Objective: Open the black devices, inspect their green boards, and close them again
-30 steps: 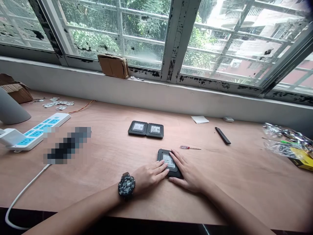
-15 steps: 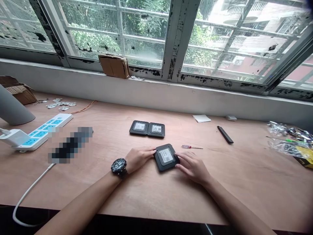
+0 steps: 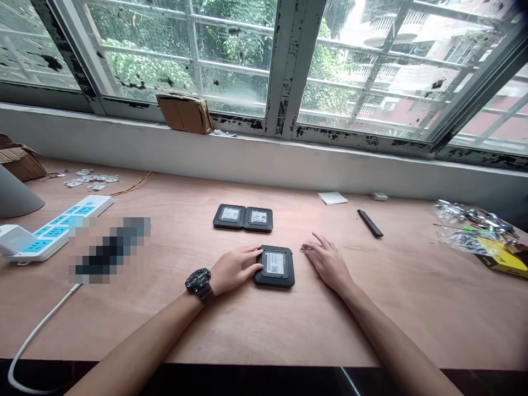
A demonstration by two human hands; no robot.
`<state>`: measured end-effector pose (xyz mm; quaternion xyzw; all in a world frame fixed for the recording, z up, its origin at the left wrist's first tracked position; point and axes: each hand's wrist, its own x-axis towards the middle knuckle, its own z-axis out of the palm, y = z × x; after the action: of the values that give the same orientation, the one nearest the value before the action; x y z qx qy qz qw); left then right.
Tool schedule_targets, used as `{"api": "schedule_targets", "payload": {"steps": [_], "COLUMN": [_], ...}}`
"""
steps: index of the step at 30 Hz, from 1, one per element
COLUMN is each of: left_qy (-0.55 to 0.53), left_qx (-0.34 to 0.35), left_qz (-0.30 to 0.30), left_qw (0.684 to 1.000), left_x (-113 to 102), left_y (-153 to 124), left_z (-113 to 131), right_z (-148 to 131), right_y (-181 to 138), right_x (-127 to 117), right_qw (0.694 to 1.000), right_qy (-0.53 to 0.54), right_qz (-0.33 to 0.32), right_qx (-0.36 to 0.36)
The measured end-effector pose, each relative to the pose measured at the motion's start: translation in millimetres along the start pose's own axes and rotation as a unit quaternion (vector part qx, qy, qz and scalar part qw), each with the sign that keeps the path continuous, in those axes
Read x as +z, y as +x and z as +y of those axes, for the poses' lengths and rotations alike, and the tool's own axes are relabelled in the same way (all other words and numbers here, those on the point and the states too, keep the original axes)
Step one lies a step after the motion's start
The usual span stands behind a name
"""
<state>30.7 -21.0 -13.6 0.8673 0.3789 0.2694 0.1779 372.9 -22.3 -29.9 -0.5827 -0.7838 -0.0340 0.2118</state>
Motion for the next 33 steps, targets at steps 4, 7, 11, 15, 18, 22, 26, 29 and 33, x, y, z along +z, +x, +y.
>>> {"api": "schedule_targets", "payload": {"steps": [4, 7, 11, 15, 18, 22, 26, 29, 33], "left_qy": [0.019, 0.056, 0.125, 0.187, 0.203, 0.18, 0.13, 0.097, 0.078], "left_qx": [0.011, 0.038, 0.091, 0.14, 0.15, 0.13, 0.123, 0.121, 0.119], "left_qz": [0.005, 0.016, 0.019, 0.01, -0.006, 0.011, 0.004, -0.009, -0.016], "left_qw": [1.0, 0.998, 0.988, 0.972, 0.968, 0.975, 0.984, 0.988, 0.99], "left_x": [4, 9, 15, 17, 16, 13, 9, 9, 15], "left_y": [-1, -1, 6, 22, 37, 44, 40, 38, 41], "left_z": [3, 7, 13, 13, 8, 0, -6, -6, -6], "right_z": [-4, -10, -26, -47, -59, -69, -73, -72, -71], "right_y": [-1, 0, 16, 40, 46, 40, 33, 32, 34], "right_x": [-2, -5, -13, -16, -10, -3, 1, 5, 7], "right_qw": [1.0, 0.998, 0.99, 0.96, 0.912, 0.858, 0.847, 0.86, 0.858], "right_qy": [0.002, -0.008, 0.054, 0.235, 0.354, 0.448, 0.473, 0.461, 0.47], "right_qz": [0.018, 0.063, 0.118, 0.151, 0.207, 0.25, 0.238, 0.217, 0.204], "right_qx": [-0.006, -0.027, -0.054, -0.014, 0.02, 0.042, 0.039, 0.027, 0.04]}}
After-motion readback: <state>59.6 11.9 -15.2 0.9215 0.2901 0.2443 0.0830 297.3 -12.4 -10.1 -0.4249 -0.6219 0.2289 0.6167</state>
